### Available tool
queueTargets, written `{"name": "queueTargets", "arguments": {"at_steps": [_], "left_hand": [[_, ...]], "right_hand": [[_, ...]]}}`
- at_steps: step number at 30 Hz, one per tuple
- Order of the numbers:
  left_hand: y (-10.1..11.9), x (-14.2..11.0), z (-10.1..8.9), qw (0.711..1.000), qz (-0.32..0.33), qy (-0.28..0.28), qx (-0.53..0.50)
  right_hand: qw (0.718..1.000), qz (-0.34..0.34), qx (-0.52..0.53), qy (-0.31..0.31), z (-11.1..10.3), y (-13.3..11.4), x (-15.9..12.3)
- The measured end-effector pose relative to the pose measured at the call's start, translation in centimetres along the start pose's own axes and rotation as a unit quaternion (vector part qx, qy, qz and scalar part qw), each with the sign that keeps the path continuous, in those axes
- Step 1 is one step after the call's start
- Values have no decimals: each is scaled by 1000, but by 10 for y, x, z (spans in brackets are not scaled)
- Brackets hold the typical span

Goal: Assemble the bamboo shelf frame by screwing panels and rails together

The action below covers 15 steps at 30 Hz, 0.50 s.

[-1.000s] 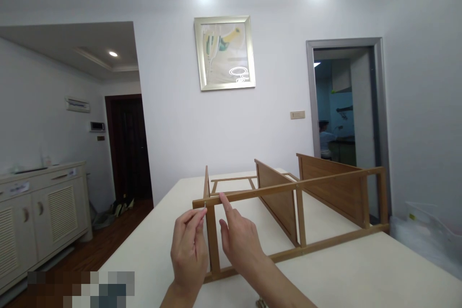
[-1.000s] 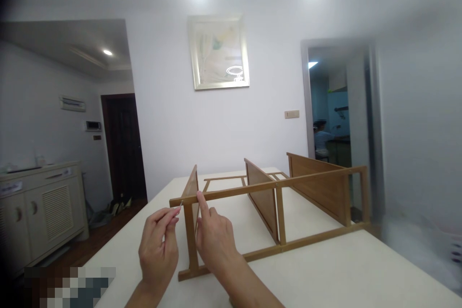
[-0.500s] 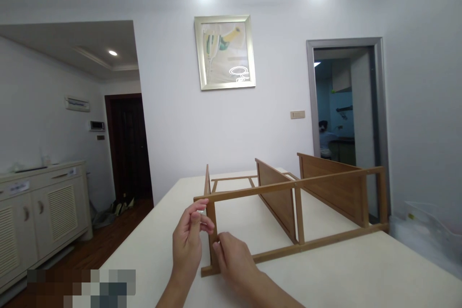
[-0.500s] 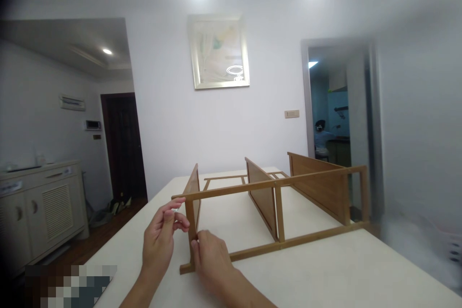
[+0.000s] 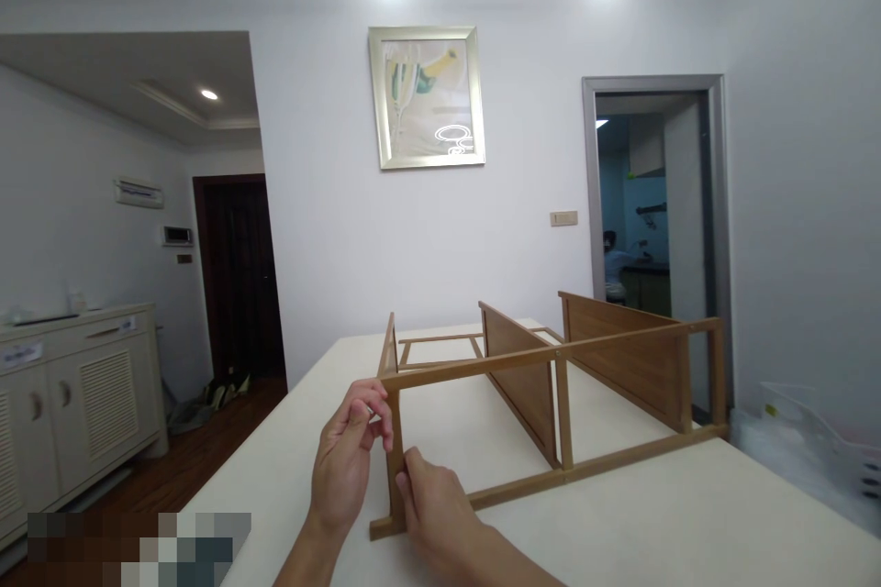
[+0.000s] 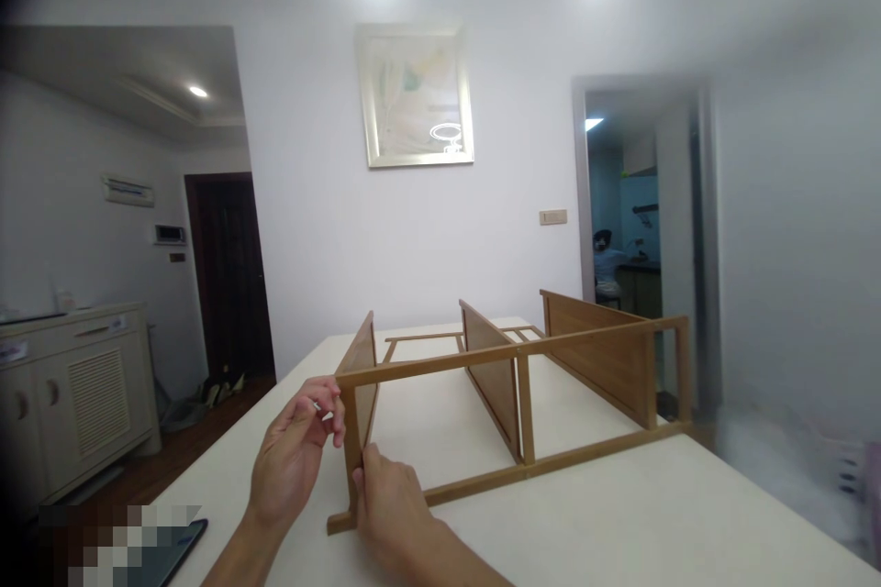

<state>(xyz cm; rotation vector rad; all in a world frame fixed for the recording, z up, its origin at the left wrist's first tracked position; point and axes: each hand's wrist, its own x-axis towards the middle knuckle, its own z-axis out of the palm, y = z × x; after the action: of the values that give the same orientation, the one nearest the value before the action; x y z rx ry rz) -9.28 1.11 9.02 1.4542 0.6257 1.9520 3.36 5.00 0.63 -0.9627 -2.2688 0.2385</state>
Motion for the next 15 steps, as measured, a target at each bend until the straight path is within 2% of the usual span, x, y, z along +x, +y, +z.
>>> {"name": "queueTargets", "arguments": {"at_steps": [3, 6, 8, 12, 15], "left_hand": [[0, -1, 3, 1000, 11, 16, 22], [-2, -4, 6, 992, 39, 61, 100], [-4, -7, 5, 977, 67, 99, 178], [-6, -12, 0, 926, 106, 153, 329], [-10, -14, -2, 916, 109, 166, 348]], "right_hand": [[1000, 4, -6, -6, 0, -2, 0], [1000, 8, -14, -14, -1, -4, 0], [1000, 11, -21, -20, -3, -6, 0], [999, 20, -37, -30, -5, -11, 0], [998, 20, -39, -33, -6, -12, 1]]}}
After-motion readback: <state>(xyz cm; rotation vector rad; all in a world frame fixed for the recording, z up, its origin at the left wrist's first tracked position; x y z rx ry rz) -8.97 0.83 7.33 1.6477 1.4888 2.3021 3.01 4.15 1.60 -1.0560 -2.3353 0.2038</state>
